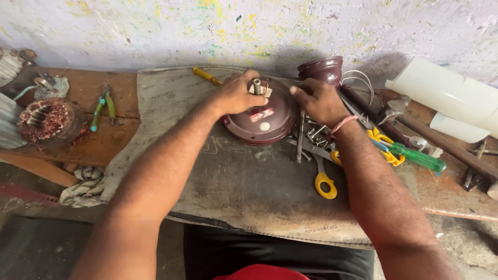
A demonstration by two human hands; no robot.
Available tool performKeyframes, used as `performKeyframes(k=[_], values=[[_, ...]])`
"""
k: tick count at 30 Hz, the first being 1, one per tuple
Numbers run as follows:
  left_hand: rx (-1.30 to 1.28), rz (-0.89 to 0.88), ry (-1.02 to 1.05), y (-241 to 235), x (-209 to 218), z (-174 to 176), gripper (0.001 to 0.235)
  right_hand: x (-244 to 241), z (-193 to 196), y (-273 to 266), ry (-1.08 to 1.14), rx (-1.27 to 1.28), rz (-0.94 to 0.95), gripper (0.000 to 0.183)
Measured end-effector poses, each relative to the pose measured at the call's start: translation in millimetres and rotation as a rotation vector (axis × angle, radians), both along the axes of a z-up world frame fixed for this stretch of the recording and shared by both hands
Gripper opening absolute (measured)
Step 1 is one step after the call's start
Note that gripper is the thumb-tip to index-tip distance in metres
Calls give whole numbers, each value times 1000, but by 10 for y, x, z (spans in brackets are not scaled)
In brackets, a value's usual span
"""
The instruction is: The person assembles a ceiling fan motor housing by positioning the top cover and inserting screws into the side by hand.
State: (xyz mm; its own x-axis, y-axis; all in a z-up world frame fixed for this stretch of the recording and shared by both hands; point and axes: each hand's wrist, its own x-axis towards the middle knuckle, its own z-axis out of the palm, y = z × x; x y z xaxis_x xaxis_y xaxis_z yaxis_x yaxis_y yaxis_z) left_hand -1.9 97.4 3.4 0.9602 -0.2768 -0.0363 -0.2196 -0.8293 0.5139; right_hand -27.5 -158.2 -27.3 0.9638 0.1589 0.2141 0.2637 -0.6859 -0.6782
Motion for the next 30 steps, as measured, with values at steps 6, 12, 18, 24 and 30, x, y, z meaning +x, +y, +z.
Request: performKeyframes(k=[6, 12, 18, 24, 30], values=[[-91, -317, -29, 106, 196, 51, 85, -12, -5, -19, -76, 89, 139, 45], [-330, -252, -393, 354, -148, -126, 76, -100, 86, 50, -156, 55, 87, 41], [-497, -63, -702, 132, -782, -323, 23, -375, 259, 280, -317, 172, 151, 27], [-455, -109, -875, -75, -796, -283, 20, -510, 269, 488, -376, 192, 266, 37], [-258, -165, -946, -33, -807, -427, 13, -458, 185, 481, -338, 256, 264, 26]])
